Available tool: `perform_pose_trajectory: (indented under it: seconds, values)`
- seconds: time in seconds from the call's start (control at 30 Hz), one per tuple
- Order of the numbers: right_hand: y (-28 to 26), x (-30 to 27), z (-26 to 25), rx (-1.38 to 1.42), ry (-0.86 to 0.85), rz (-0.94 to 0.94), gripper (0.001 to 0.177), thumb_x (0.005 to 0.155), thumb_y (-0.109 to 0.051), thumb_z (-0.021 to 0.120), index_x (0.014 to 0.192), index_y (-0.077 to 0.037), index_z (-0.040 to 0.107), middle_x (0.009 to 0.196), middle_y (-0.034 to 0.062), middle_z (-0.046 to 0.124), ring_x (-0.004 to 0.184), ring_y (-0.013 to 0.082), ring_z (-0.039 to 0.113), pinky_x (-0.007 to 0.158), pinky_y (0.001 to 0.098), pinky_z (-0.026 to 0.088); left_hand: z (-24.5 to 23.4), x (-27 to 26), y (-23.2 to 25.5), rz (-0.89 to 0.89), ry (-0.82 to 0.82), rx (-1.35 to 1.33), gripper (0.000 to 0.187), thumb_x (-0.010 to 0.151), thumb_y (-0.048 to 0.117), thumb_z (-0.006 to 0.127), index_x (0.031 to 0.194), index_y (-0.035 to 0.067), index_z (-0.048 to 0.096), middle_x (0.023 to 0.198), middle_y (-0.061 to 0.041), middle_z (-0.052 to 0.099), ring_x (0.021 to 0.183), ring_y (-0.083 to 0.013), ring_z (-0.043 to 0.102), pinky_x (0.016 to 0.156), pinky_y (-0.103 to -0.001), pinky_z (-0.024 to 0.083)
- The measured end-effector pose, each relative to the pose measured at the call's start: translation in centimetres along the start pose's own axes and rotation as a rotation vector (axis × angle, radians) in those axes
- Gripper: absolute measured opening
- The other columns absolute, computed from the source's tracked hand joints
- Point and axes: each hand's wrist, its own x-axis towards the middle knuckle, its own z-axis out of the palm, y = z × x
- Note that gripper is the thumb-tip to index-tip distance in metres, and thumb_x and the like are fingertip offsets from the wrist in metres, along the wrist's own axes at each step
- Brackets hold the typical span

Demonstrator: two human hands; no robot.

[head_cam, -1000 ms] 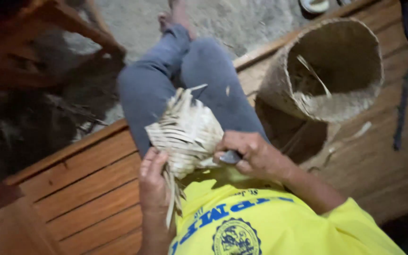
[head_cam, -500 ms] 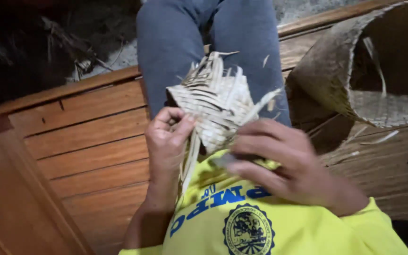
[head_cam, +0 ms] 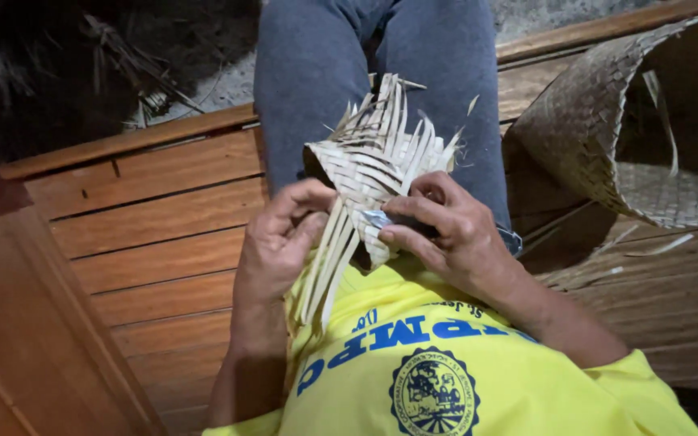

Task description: Weaving dried plant leaves into a decorative or functional structure using hands and a small tool

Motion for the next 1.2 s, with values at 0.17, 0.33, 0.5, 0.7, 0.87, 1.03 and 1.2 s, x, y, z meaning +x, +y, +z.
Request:
perform_pose_trajectory:
  seconds: [0.17, 0.33, 0.5, 0.7, 0.87, 1.03, 1.2]
  values:
    - [1.9, -0.7, 1.3, -0.010, 0.103, -0.054, 0.022, 0.089, -0.028, 0.081, 0.107, -0.017, 0.076, 0.096, 0.0088, 0.061, 0.071, 0.0306, 0.064, 0.067, 0.0415, 0.054, -0.8, 1.3, -0.8, 0.308, 0.006, 0.359, 0.014, 0.092, 0.016, 0.075, 0.104, 0.009, 0.080, 0.102, -0.012, 0.073, 0.093, -0.0238, 0.071, 0.087, -0.038, 0.057]
    - [1.9, -0.5, 1.2, -0.002, 0.106, -0.044, 0.019, 0.090, -0.027, 0.080, 0.106, -0.018, 0.076, 0.097, 0.0089, 0.062, 0.073, 0.0312, 0.065, 0.068, 0.0406, 0.055, -0.8, 1.6, 0.3, 0.484, -0.040, 0.295, 0.009, 0.090, 0.014, 0.077, 0.093, 0.006, 0.080, 0.107, -0.016, 0.065, 0.092, -0.0243, 0.065, 0.085, -0.037, 0.057]
    - [1.9, -0.5, 1.1, 0.019, 0.073, -0.010, 0.019, 0.090, -0.027, 0.079, 0.107, -0.020, 0.076, 0.097, 0.0068, 0.061, 0.073, 0.0299, 0.064, 0.067, 0.0403, 0.055, -1.0, -0.2, 1.2, 0.450, -0.031, 0.117, 0.023, 0.087, 0.024, 0.077, 0.080, 0.001, 0.078, 0.075, -0.015, 0.071, 0.086, -0.0344, 0.069, 0.085, -0.041, 0.059]
    - [2.1, -0.6, 1.3, 0.033, 0.097, -0.033, 0.017, 0.089, -0.025, 0.080, 0.105, -0.019, 0.077, 0.096, 0.0082, 0.061, 0.070, 0.0299, 0.062, 0.067, 0.0371, 0.054, 0.7, -0.6, 0.5, 0.226, 0.105, 0.527, 0.014, 0.088, 0.019, 0.080, 0.084, 0.007, 0.078, 0.071, -0.010, 0.069, 0.084, -0.0300, 0.065, 0.083, -0.040, 0.054]
    - [2.3, -0.6, 1.4, 0.044, 0.106, -0.033, 0.017, 0.089, -0.026, 0.081, 0.103, -0.018, 0.077, 0.096, 0.0062, 0.061, 0.070, 0.0266, 0.062, 0.067, 0.0331, 0.053, 0.9, -0.6, -0.1, 0.060, 0.194, 0.497, 0.014, 0.088, 0.020, 0.079, 0.087, 0.006, 0.076, 0.083, -0.013, 0.065, 0.084, -0.0263, 0.064, 0.083, -0.042, 0.053]
    - [2.2, -0.4, 1.3, 0.059, 0.111, -0.057, 0.016, 0.089, -0.023, 0.081, 0.102, -0.015, 0.077, 0.094, 0.0095, 0.061, 0.067, 0.0280, 0.060, 0.065, 0.0348, 0.052, -0.4, -0.7, -0.9, 0.083, 0.175, 0.464, 0.009, 0.087, 0.016, 0.079, 0.084, 0.009, 0.073, 0.082, -0.009, 0.063, 0.085, -0.0231, 0.063, 0.085, -0.038, 0.052]
    - [2.2, -0.3, 1.4, 0.074, 0.115, -0.038, 0.016, 0.088, -0.022, 0.082, 0.102, -0.015, 0.078, 0.094, 0.0084, 0.061, 0.065, 0.0265, 0.061, 0.065, 0.0342, 0.052, -0.6, -0.9, -0.8, 0.062, 0.127, 0.417, 0.011, 0.085, 0.016, 0.078, 0.082, 0.007, 0.072, 0.083, -0.011, 0.062, 0.085, -0.0251, 0.063, 0.085, -0.041, 0.052]
